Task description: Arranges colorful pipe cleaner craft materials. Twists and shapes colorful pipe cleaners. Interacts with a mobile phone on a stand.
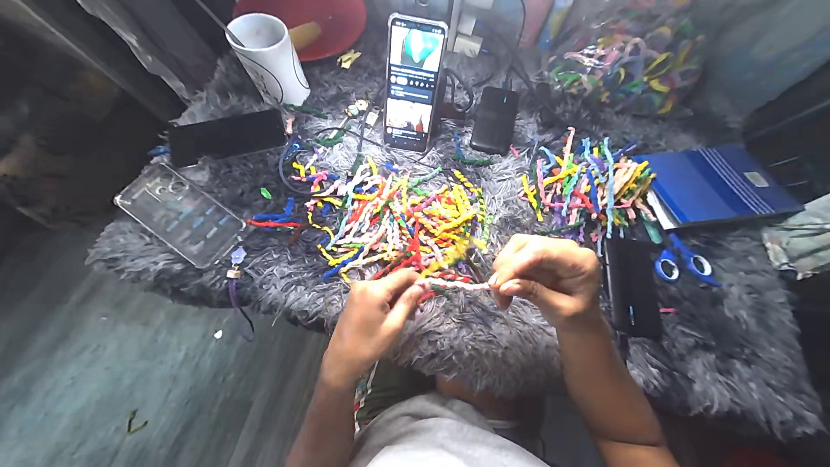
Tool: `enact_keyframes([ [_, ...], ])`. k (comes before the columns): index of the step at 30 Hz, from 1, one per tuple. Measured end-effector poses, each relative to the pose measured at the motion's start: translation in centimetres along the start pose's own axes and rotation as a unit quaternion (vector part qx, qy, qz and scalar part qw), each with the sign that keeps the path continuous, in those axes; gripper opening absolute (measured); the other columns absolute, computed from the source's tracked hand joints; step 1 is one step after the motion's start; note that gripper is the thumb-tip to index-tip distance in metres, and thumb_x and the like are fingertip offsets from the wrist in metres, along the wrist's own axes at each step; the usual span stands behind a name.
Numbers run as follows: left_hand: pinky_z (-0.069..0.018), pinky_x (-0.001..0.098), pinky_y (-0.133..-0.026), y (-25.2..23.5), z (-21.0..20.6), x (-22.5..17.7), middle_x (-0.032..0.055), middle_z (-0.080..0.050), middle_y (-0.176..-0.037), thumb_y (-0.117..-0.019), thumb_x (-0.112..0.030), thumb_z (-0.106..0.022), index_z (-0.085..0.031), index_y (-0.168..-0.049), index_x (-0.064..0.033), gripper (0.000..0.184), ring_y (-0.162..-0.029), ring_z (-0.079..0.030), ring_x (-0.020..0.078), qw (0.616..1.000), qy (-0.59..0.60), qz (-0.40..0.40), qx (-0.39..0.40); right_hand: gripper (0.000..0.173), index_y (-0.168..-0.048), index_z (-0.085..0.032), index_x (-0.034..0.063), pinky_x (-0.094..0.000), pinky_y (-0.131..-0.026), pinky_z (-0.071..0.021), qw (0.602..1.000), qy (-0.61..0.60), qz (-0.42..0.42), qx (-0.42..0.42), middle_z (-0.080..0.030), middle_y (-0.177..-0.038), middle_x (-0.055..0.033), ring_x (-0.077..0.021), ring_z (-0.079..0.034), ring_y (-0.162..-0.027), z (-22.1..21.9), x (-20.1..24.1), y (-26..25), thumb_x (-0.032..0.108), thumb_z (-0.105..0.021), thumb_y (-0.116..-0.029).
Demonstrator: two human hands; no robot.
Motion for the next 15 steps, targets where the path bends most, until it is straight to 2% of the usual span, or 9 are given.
enact_keyframes([
  [2, -0.0513, 0.0107, -0.053, -0.2, -0.1, -0.2, -0.0097, -0.068, -0.072, -0.1035, -0.011, -0.057, -0.069, -0.098, -0.0064, 0.014, -0.058, -0.06, -0.0055, 0.985, 0.162, 0.011, -0.063, 0.009, -0.102, -0.068, 0.0072, -0.0127, -0.068, -0.0575, 1.0, -0.005, 0.001, -0.001, -0.07, -0.094, 0.0049, 0.0036, -0.066, -0.078, 0.1, 0.1, 0.0, 0.014, -0.063, -0.103],
  [4, -0.0545, 0.0122, -0.052, -0.3, 0.1, -0.6, -0.0089, -0.074, -0.078, -0.1042, -0.016, -0.059, -0.068, -0.104, -0.0166, 0.009, -0.059, -0.066, -0.0025, 0.95, 0.297, -0.016, -0.091, 0.009, -0.103, -0.068, 0.0088, -0.0131, -0.067, -0.0576, 1.0, -0.01, -0.005, -0.01, -0.07, -0.094, 0.0059, 0.0036, -0.066, -0.076, 0.2, 0.1, -0.1, 0.016, -0.062, -0.1036],
  [5, -0.0554, 0.0125, -0.052, -0.3, 0.2, -0.7, -0.0075, -0.075, -0.08, -0.1039, -0.02, -0.059, -0.069, -0.107, -0.0184, 0.01, -0.06, -0.068, -0.0013, 0.936, 0.337, -0.038, -0.098, 0.009, -0.102, -0.068, 0.0097, -0.0136, -0.066, -0.0577, 1.0, -0.012, -0.011, -0.019, -0.07, -0.093, 0.0063, 0.0033, -0.066, -0.074, 0.2, 0.1, -0.1, 0.016, -0.062, -0.1035],
  [8, -0.0556, 0.0118, -0.054, -0.1, 0.7, -0.9, -0.0032, -0.077, -0.087, -0.1048, -0.022, -0.057, -0.069, -0.117, -0.0153, 0.018, -0.063, -0.069, -0.0004, 0.9, 0.419, -0.104, -0.061, 0.008, -0.101, -0.069, 0.0128, -0.0145, -0.062, -0.0584, 0.997, -0.018, -0.044, -0.055, -0.07, -0.091, 0.0081, 0.0029, -0.066, -0.07, 0.3, 0.0, -0.2, 0.018, -0.063, -0.1026],
  [10, -0.0549, 0.0099, -0.059, 0.3, 0.9, -0.5, -0.0057, -0.076, -0.096, -0.1059, -0.021, -0.056, -0.061, -0.138, -0.0189, 0.032, -0.068, -0.068, -0.0039, 0.892, 0.432, -0.129, 0.024, 0.008, -0.102, -0.071, 0.0141, -0.0148, -0.06, -0.0581, 0.994, -0.028, -0.062, -0.082, -0.071, -0.091, 0.0086, 0.0026, -0.065, -0.068, 0.5, 0.0, -0.3, 0.018, -0.064, -0.1018],
  [12, -0.0522, 0.0075, -0.065, 0.6, 1.1, -0.2, -0.0111, -0.074, -0.094, -0.1043, -0.02, -0.06, -0.043, -0.156, -0.0256, 0.055, -0.071, -0.063, -0.0091, 0.903, 0.392, -0.127, 0.123, 0.007, -0.101, -0.071, 0.0149, -0.015, -0.059, -0.0582, 0.992, -0.033, -0.076, -0.098, -0.071, -0.091, 0.0088, 0.0023, -0.065, -0.067, 0.5, 0.0, -0.4, 0.016, -0.064, -0.1012],
  [13, -0.0512, 0.0071, -0.066, 0.6, 1.1, -0.2, -0.0112, -0.07, -0.086, -0.1032, -0.02, -0.062, -0.036, -0.16, -0.0233, 0.062, -0.07, -0.061, -0.0103, 0.911, 0.354, -0.122, 0.17, 0.007, -0.101, -0.071, 0.0145, -0.0153, -0.059, -0.0584, 0.992, -0.035, -0.078, -0.097, -0.071, -0.09, 0.0086, 0.002, -0.065, -0.067, 0.5, 0.0, -0.4, 0.015, -0.064, -0.101],
  [15, -0.0451, 0.0083, -0.058, 0.2, 1.1, -0.1, -0.0068, -0.06, -0.072, -0.1029, -0.017, -0.06, -0.031, -0.161, -0.0095, 0.065, -0.059, -0.051, -0.0081, 0.936, 0.224, -0.122, 0.243, 0.007, -0.101, -0.071, 0.013, -0.0157, -0.061, -0.059, 0.994, -0.042, -0.071, -0.073, -0.071, -0.091, 0.0078, 0.0015, -0.066, -0.068, 0.3, 0.0, -0.3, 0.014, -0.064, -0.1011],
])
Point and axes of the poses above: each hand's wrist, its own y-axis away from the middle knuckle, its own z-axis out of the back of the hand, x = y × z, the point moved 1 cm from there along -y, towards the middle knuckle
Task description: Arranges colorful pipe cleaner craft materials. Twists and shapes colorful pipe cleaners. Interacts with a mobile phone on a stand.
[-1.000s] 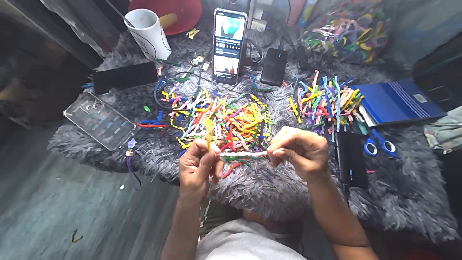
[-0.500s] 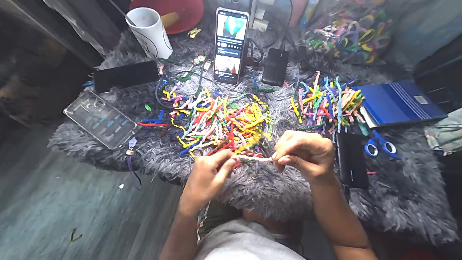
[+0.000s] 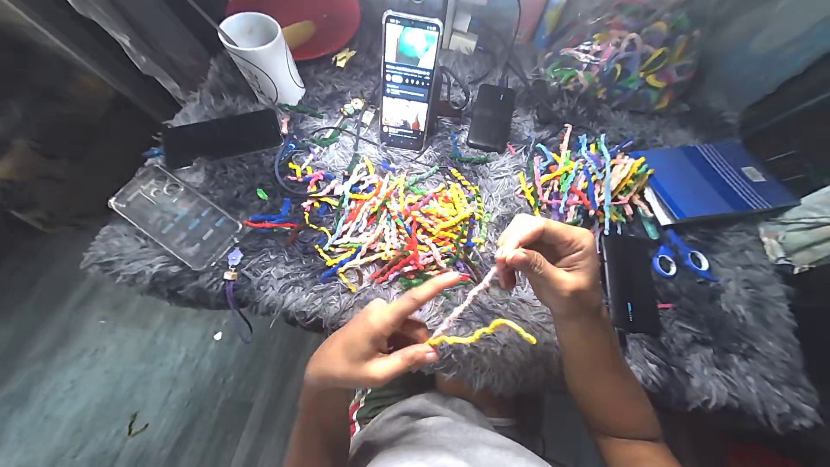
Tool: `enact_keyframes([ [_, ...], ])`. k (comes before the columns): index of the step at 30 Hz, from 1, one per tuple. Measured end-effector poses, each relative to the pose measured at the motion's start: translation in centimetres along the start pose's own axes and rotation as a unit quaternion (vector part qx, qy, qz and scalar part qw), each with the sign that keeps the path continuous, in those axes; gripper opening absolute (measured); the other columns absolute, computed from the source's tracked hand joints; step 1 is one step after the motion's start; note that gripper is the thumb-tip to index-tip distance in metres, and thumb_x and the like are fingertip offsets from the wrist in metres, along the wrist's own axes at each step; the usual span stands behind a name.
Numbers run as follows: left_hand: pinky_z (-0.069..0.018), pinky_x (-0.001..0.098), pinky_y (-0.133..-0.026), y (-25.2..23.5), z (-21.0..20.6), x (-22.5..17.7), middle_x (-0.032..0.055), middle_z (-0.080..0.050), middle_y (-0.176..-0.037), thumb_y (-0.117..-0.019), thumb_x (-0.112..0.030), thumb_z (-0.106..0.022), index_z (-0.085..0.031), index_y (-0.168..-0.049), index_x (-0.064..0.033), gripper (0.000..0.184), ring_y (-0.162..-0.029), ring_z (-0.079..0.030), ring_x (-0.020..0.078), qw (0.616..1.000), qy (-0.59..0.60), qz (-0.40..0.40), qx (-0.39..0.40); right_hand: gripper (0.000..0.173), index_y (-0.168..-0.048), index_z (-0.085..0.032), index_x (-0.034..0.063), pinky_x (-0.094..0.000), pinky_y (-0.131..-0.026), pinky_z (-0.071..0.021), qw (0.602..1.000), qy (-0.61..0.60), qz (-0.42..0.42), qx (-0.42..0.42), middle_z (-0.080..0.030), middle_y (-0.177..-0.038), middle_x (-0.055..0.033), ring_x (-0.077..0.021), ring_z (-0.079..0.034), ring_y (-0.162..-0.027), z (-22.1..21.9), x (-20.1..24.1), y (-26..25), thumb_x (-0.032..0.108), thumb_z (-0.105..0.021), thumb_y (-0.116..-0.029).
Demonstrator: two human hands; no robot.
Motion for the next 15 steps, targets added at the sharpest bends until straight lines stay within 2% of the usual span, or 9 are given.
enact_keyframes([
  [1, -0.0417, 0.0133, -0.052, -0.15, -0.03, 0.1, -0.0043, -0.056, -0.066, -0.1018, -0.016, -0.058, -0.035, -0.158, -0.0039, 0.062, -0.053, -0.046, -0.0032, 0.995, -0.091, 0.032, 0.006, 0.007, -0.101, -0.071, 0.0118, -0.0161, -0.062, -0.0594, 1.0, -0.003, 0.006, 0.019, -0.07, -0.091, 0.0069, 0.0012, -0.066, -0.069, -0.05, -0.06, 0.06, 0.014, -0.064, -0.1012],
  [3, -0.0429, 0.0264, -0.049, -0.36, -0.42, 0.47, 0.0, -0.058, -0.062, -0.0989, -0.018, -0.056, -0.06, -0.141, -0.0036, 0.045, -0.049, -0.047, 0.0072, 0.962, -0.242, 0.11, -0.059, 0.007, -0.101, -0.069, 0.0097, -0.0164, -0.065, -0.0593, 0.998, -0.005, 0.02, 0.052, -0.069, -0.091, 0.0054, 0.0013, -0.066, -0.072, -0.16, -0.2, 0.17, 0.014, -0.064, -0.1016],
  [4, -0.0445, 0.0248, -0.052, -0.44, -0.44, 0.72, -0.0009, -0.06, -0.064, -0.0991, -0.019, -0.056, -0.071, -0.125, -0.0052, 0.033, -0.051, -0.049, 0.005, 0.948, -0.266, 0.141, -0.103, 0.007, -0.101, -0.069, 0.0093, -0.0163, -0.065, -0.0591, 0.998, -0.007, 0.025, 0.062, -0.069, -0.091, 0.0051, 0.0014, -0.066, -0.072, -0.17, -0.23, 0.19, 0.014, -0.064, -0.102],
  [5, -0.046, 0.0194, -0.055, -0.5, -0.32, 0.82, -0.003, -0.063, -0.067, -0.0995, -0.02, -0.057, -0.074, -0.11, -0.0052, 0.025, -0.055, -0.052, -0.0004, 0.941, -0.262, 0.164, -0.138, 0.007, -0.101, -0.069, 0.0093, -0.0163, -0.065, -0.0591, 0.997, -0.008, 0.031, 0.066, -0.069, -0.091, 0.0049, 0.0013, -0.066, -0.072, -0.14, -0.22, 0.18, 0.014, -0.063, -0.1021],
  [6, -0.0445, 0.0131, -0.056, -0.56, -0.2, 0.81, -0.0058, -0.063, -0.068, -0.0991, -0.019, -0.058, -0.074, -0.1, -0.004, 0.022, -0.057, -0.051, -0.0063, 0.94, -0.241, 0.175, -0.166, 0.008, -0.101, -0.069, 0.0095, -0.0163, -0.066, -0.0591, 0.997, -0.005, 0.036, 0.068, -0.07, -0.091, 0.0051, 0.0013, -0.066, -0.073, -0.04, -0.17, 0.16, 0.014, -0.063, -0.1023],
  [7, -0.0424, 0.0089, -0.056, -0.62, -0.11, 0.72, -0.0081, -0.061, -0.067, -0.0983, -0.018, -0.06, -0.072, -0.095, -0.0026, 0.02, -0.057, -0.05, -0.0102, 0.942, -0.213, 0.18, -0.187, 0.008, -0.102, -0.069, 0.01, -0.0162, -0.067, -0.0593, 0.997, 0.003, 0.041, 0.071, -0.07, -0.092, 0.0054, 0.0014, -0.067, -0.075, 0.09, -0.13, 0.14, 0.015, -0.063, -0.1024],
  [9, -0.0412, 0.0064, -0.055, -0.6, -0.04, 0.5, -0.0102, -0.061, -0.067, -0.0969, -0.015, -0.063, -0.072, -0.093, -0.0021, 0.016, -0.057, -0.049, -0.013, 0.938, -0.191, 0.19, -0.218, 0.008, -0.102, -0.069, 0.0092, -0.018, -0.072, -0.0605, 0.996, 0.023, 0.042, 0.08, -0.071, -0.094, 0.0045, -0.0004, -0.069, -0.081, 0.2, -0.09, 0.18, 0.014, -0.063, -0.1026],
  [12, -0.0389, 0.0081, -0.052, -0.46, -0.13, 0.65, -0.0123, -0.058, -0.064, -0.0952, -0.017, -0.066, -0.073, -0.093, -0.0052, 0.014, -0.054, -0.046, -0.0116, 0.92, -0.198, 0.196, -0.277, 0.01, -0.101, -0.069, 0.0048, -0.0227, -0.079, -0.0624, 0.995, 0.067, 0.025, 0.076, -0.072, -0.095, 0.0006, -0.0055, -0.071, -0.087, 0.16, -0.18, 0.15, 0.012, -0.063, -0.1022],
  [15, -0.0404, 0.0083, -0.049, -0.35, -0.23, 0.59, -0.0156, -0.058, -0.063, -0.0967, -0.01, -0.063, -0.07, -0.095, -0.0103, 0.007, -0.051, -0.048, -0.0096, 0.933, -0.059, 0.149, -0.321, 0.01, -0.101, -0.068, 0.0096, -0.0221, -0.078, -0.0626, 0.996, 0.075, 0.004, 0.054, -0.071, -0.097, 0.0032, -0.0046, -0.071, -0.088, 0.09, -0.16, 0.13, 0.016, -0.061, -0.1035],
])
Point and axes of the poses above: each hand's wrist, its own y-axis away from the middle knuckle, its own z-axis out of the back of the hand, x = y × z, the point moved 1 cm from there along -y, towards the middle knuckle
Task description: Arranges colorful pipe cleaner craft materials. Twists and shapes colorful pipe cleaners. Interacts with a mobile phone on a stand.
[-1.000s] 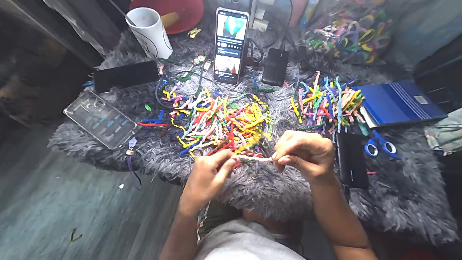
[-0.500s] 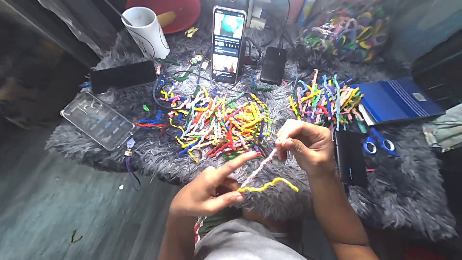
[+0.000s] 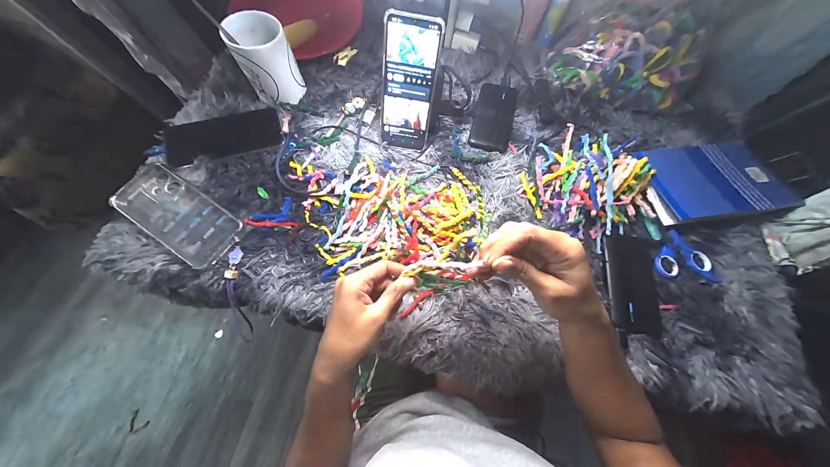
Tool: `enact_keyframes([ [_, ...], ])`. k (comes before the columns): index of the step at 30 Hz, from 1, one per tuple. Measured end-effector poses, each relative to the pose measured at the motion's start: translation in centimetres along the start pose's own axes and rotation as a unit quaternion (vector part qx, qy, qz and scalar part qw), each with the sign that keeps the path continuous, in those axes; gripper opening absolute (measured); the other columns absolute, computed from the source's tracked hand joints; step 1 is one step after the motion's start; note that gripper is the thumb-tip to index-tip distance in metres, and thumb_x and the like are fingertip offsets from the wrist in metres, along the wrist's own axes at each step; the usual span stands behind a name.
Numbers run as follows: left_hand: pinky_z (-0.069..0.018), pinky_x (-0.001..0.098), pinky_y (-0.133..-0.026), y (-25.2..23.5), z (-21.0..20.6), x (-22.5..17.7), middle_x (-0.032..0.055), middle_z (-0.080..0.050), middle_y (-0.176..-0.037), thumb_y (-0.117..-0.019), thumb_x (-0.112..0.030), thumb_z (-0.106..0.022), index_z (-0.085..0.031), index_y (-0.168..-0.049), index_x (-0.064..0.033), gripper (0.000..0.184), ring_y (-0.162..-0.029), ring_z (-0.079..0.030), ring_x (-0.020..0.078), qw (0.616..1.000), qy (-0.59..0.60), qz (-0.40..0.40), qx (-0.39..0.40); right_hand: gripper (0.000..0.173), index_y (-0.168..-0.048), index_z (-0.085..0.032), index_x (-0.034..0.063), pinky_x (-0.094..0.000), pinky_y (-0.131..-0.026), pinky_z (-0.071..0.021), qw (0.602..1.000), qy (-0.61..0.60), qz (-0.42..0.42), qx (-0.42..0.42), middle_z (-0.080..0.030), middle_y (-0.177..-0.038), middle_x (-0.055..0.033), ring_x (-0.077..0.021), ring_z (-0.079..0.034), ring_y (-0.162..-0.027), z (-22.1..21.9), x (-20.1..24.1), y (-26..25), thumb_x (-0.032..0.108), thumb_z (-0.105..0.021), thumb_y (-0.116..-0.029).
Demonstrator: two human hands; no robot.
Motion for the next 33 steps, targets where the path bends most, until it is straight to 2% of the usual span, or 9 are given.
enact_keyframes([
  [3, -0.039, 0.0064, -0.045, 0.1, -0.2, -0.5, -0.0155, -0.057, -0.061, -0.1036, -0.013, -0.057, -0.062, -0.098, -0.0205, 0.01, -0.048, -0.047, -0.01, 0.981, 0.191, 0.017, 0.035, 0.012, -0.104, -0.067, 0.0138, -0.0242, -0.071, -0.0645, 0.998, -0.068, -0.002, 0.011, -0.068, -0.114, 0.0007, -0.0095, -0.072, -0.095, 0.1, -0.1, -0.3, 0.021, -0.057, -0.1061],
  [5, -0.0401, 0.0071, -0.044, 0.1, -0.6, -0.5, -0.0135, -0.057, -0.06, -0.1037, -0.012, -0.057, -0.059, -0.097, -0.0204, 0.011, -0.046, -0.049, -0.0083, 0.976, 0.214, 0.021, 0.024, 0.014, -0.108, -0.067, 0.0149, -0.0258, -0.071, -0.0652, 0.991, -0.133, -0.01, 0.03, -0.069, -0.125, -0.0023, -0.014, -0.074, -0.103, -0.1, -0.1, -0.3, 0.022, -0.056, -0.1068],
  [9, -0.0461, 0.0112, -0.049, 0.2, -2.2, 0.5, -0.0115, -0.062, -0.065, -0.0983, -0.009, -0.062, -0.063, -0.097, -0.0088, 0.001, -0.053, -0.055, -0.0064, 0.999, -0.023, -0.026, -0.031, 0.017, -0.115, -0.066, 0.0164, -0.0269, -0.076, -0.0647, 0.979, -0.195, -0.02, 0.051, -0.074, -0.119, -0.0055, -0.0171, -0.075, -0.104, -0.3, -0.2, -0.2, 0.022, -0.052, -0.1084],
  [11, -0.0486, 0.0134, -0.055, 0.4, -2.9, 1.0, -0.0054, -0.066, -0.069, -0.0958, -0.013, -0.063, -0.069, -0.095, -0.0037, 0.012, -0.058, -0.058, -0.005, 0.985, -0.158, -0.067, -0.03, 0.016, -0.115, -0.066, 0.0172, -0.0283, -0.08, -0.0638, 0.982, -0.181, -0.014, 0.052, -0.075, -0.114, -0.0037, -0.0157, -0.075, -0.101, -0.6, -0.4, -0.2, 0.023, -0.053, -0.1078],
  [16, -0.0395, 0.0202, -0.05, 0.0, -4.4, 1.5, -0.005, -0.051, -0.057, -0.0918, -0.018, -0.062, -0.066, -0.085, -0.0057, 0.015, -0.049, -0.046, 0.0014, 0.956, -0.271, -0.089, -0.07, 0.01, -0.11, -0.065, 0.0132, -0.0236, -0.088, -0.0589, 0.986, -0.136, -0.039, 0.091, -0.073, -0.106, 0.0043, -0.0048, -0.069, -0.1, -1.9, -0.9, 0.2, 0.019, -0.058, -0.1055],
  [21, -0.0471, 0.0134, -0.05, -0.5, -4.2, 1.4, -0.0102, -0.058, -0.061, -0.0947, -0.003, -0.057, -0.063, -0.102, -0.0029, 0.009, -0.051, -0.053, -0.0054, 0.997, -0.074, 0.006, -0.029, 0.019, -0.107, -0.066, -0.0006, -0.0206, -0.086, -0.0586, 0.978, -0.146, -0.028, 0.144, -0.072, -0.1, -0.0017, -0.0019, -0.069, -0.095, -2.3, -0.8, 0.3, 0.011, -0.052, -0.1075],
  [25, -0.0521, 0.0128, -0.047, -0.8, -2.9, 0.8, -0.01, -0.065, -0.065, -0.1031, -0.001, -0.049, -0.053, -0.103, -0.0137, 0.014, -0.051, -0.061, -0.0023, 0.975, 0.21, 0.048, 0.062, 0.018, -0.109, -0.067, 0.005, -0.0154, -0.078, -0.0571, 0.981, -0.16, -0.011, 0.112, -0.072, -0.098, 0.0031, 0.0027, -0.067, -0.087, -1.6, -0.5, 0.3, 0.013, -0.051, -0.1081],
  [28, -0.0583, 0.0156, -0.055, -0.6, -1.7, 0.9, -0.0053, -0.073, -0.076, -0.1026, -0.015, -0.061, -0.061, -0.11, -0.0197, 0.009, -0.06, -0.069, 0.0017, 0.925, 0.355, 0.0, 0.133, 0.017, -0.109, -0.068, 0.0073, -0.0145, -0.075, -0.0558, 0.982, -0.172, 0.003, 0.08, -0.072, -0.094, 0.0044, 0.0032, -0.066, -0.083, -1.0, -0.5, 0.1, 0.013, -0.052, -0.1074],
  [33, -0.0602, 0.0191, -0.07, -0.7, -1.2, 0.8, 0.0025, -0.076, -0.092, -0.1054, -0.018, -0.056, -0.068, -0.117, -0.0136, 0.018, -0.076, -0.073, 0.0065, 0.887, 0.42, -0.11, 0.155, 0.018, -0.106, -0.071, 0.0128, -0.0147, -0.069, -0.0555, 0.985, -0.17, -0.018, 0.024, -0.072, -0.091, 0.0061, 0.0024, -0.066, -0.077, -0.5, -0.7, -0.1, 0.021, -0.055, -0.1068],
])
Point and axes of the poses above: each hand's wrist, its own y-axis away from the middle knuckle, its own z-axis out of the back of the hand, x = y × z, the point moved 1 cm from there along -y, towards the middle knuckle
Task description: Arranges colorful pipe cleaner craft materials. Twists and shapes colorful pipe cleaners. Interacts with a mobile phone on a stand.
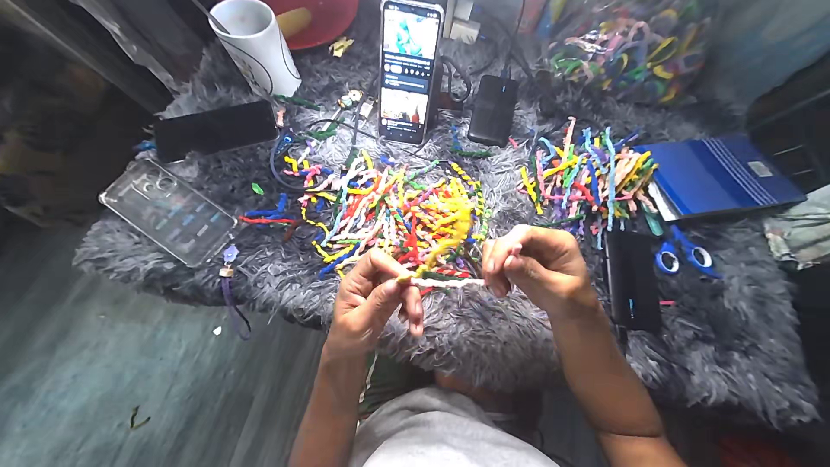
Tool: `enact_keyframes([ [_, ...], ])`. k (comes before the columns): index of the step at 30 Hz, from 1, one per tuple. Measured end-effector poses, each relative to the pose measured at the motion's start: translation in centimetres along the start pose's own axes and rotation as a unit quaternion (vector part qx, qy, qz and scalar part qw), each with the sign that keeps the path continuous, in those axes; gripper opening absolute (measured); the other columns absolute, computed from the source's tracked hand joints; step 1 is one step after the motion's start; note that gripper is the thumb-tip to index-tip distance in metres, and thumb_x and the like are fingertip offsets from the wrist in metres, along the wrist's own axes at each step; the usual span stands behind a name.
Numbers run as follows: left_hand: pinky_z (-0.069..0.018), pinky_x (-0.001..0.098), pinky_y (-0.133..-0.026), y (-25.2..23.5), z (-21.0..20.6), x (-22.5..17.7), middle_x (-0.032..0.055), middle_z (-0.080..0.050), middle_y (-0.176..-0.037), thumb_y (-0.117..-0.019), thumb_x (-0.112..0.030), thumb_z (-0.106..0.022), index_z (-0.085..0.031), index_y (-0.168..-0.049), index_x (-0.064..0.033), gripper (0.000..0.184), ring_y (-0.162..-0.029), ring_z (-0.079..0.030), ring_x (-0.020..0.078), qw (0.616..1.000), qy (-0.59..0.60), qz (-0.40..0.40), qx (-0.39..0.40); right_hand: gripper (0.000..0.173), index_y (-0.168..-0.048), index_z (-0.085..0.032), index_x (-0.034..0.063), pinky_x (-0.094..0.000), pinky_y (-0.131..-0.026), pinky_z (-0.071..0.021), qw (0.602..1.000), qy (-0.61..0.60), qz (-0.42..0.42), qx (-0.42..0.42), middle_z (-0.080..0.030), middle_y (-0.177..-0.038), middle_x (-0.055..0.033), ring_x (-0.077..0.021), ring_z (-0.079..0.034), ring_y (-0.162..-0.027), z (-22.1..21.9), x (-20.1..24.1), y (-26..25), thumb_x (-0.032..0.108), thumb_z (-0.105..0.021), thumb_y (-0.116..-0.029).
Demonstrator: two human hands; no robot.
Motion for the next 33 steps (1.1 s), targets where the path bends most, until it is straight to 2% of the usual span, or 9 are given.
enact_keyframes([
  [4, -0.0553, 0.0103, -0.065, 0.4, 0.5, -0.1, -0.005, -0.075, -0.104, -0.1064, -0.018, -0.055, -0.065, -0.131, -0.0162, 0.026, -0.077, -0.068, -0.0044, 0.992, -0.043, 0.033, 0.115, 0.017, -0.104, -0.072, 0.0173, -0.014, -0.067, -0.0556, 0.998, -0.009, -0.037, -0.055, -0.071, -0.088, 0.0078, 0.0027, -0.065, -0.072, 0.1, 0.2, -0.2, 0.024, -0.057, -0.1055],
  [8, -0.043, 0.0072, -0.058, 0.2, 0.5, -0.4, -0.0089, -0.06, -0.073, -0.1019, -0.012, -0.056, -0.042, -0.155, -0.0052, 0.056, -0.061, -0.05, -0.0097, 0.949, -0.23, 0.1, 0.192, 0.016, -0.104, -0.072, 0.0149, -0.0146, -0.065, -0.0552, 0.998, -0.026, -0.034, -0.041, -0.071, -0.086, 0.0062, 0.0017, -0.065, -0.071, 0.2, 0.2, -0.2, 0.024, -0.058, -0.1052],
  [10, -0.0353, 0.0107, -0.051, 0.0, 0.3, -0.5, -0.0062, -0.049, -0.061, -0.0975, -0.009, -0.054, -0.045, -0.151, 0.0044, 0.056, -0.053, -0.04, -0.0055, 0.89, -0.405, 0.118, 0.171, 0.015, -0.104, -0.071, 0.0135, -0.0154, -0.066, -0.056, 1.0, -0.007, -0.024, -0.014, -0.071, -0.087, 0.0056, 0.0015, -0.065, -0.072, 0.2, 0.2, -0.1, 0.02, -0.058, -0.1053],
  [13, -0.0425, 0.0214, -0.053, 0.1, -0.1, -0.4, -0.0006, -0.061, -0.064, -0.0977, -0.016, -0.053, -0.072, -0.124, -0.0044, 0.035, -0.052, -0.048, 0.002, 0.795, -0.583, 0.149, 0.077, 0.015, -0.106, -0.07, 0.0099, -0.0143, -0.071, -0.0559, 0.999, 0.014, -0.016, 0.047, -0.072, -0.093, 0.0062, 0.0035, -0.065, -0.079, -0.1, 0.0, 0.2, 0.014, -0.056, -0.1058],
  [16, -0.0487, 0.0132, -0.054, 0.1, 0.1, -0.3, -0.0067, -0.066, -0.072, -0.101, -0.012, -0.054, -0.07, -0.112, -0.0029, 0.021, -0.057, -0.057, -0.0051, 0.85, -0.499, 0.163, -0.038, 0.016, -0.108, -0.069, 0.0065, -0.013, -0.074, -0.0545, 0.997, 0.015, -0.008, 0.079, -0.072, -0.094, 0.0049, 0.0046, -0.065, -0.082, 0.0, 0.2, 0.2, 0.011, -0.054, -0.1062],
  [19, -0.0557, 0.0136, -0.055, 0.1, 0.2, -0.6, -0.0058, -0.076, -0.086, -0.1031, -0.009, -0.057, -0.063, -0.118, -0.0119, 0.016, -0.064, -0.068, -0.0013, 0.956, -0.264, 0.104, -0.071, 0.016, -0.109, -0.069, 0.0072, -0.0124, -0.073, -0.0538, 0.996, 0.005, 0.01, 0.083, -0.072, -0.095, 0.0046, 0.0045, -0.065, -0.082, 0.3, 0.4, 0.2, 0.012, -0.054, -0.1065],
  [21, -0.059, 0.0154, -0.058, 0.0, 0.0, -0.8, -0.001, -0.079, -0.089, -0.1001, -0.015, -0.065, -0.07, -0.121, -0.0133, 0.022, -0.065, -0.072, 0.0025, 0.979, -0.174, 0.047, -0.1, 0.016, -0.109, -0.069, 0.0067, -0.013, -0.074, -0.0542, 0.996, 0.002, 0.014, 0.092, -0.072, -0.096, 0.0039, 0.0039, -0.065, -0.084, 0.3, 0.5, 0.2, 0.012, -0.054, -0.1064],
  [29, -0.0611, 0.0185, -0.066, -0.3, -1.1, 1.4, 0.0012, -0.08, -0.096, -0.1013, -0.005, -0.06, -0.069, -0.122, -0.0134, 0.024, -0.072, -0.074, 0.0053, 0.932, -0.223, -0.127, -0.255, 0.016, -0.106, -0.067, -0.0007, -0.0124, -0.077, -0.0526, 0.991, 0.041, -0.011, 0.123, -0.07, -0.093, 0.0012, 0.0058, -0.062, -0.085, -0.1, 0.2, 0.3, 0.008, -0.054, -0.1059],
  [33, -0.0517, 0.0122, -0.054, -0.4, 0.2, 0.0, -0.0069, -0.075, -0.093, -0.1051, -0.016, -0.056, -0.068, -0.119, -0.0181, 0.019, -0.058, -0.061, -0.0029, 0.922, -0.152, -0.168, -0.313, 0.017, -0.105, -0.068, 0.0018, -0.011, -0.073, -0.0517, 0.994, 0.035, -0.007, 0.1, -0.071, -0.092, 0.0035, 0.0071, -0.062, -0.08, 0.3, 0.6, 0.3, 0.011, -0.054, -0.1065],
])
Point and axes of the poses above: each hand's wrist, its own y-axis away from the middle knuckle, its own z-axis out of the back of the hand, x = y × z, the point moved 1 cm from there along -y, towards the middle knuckle
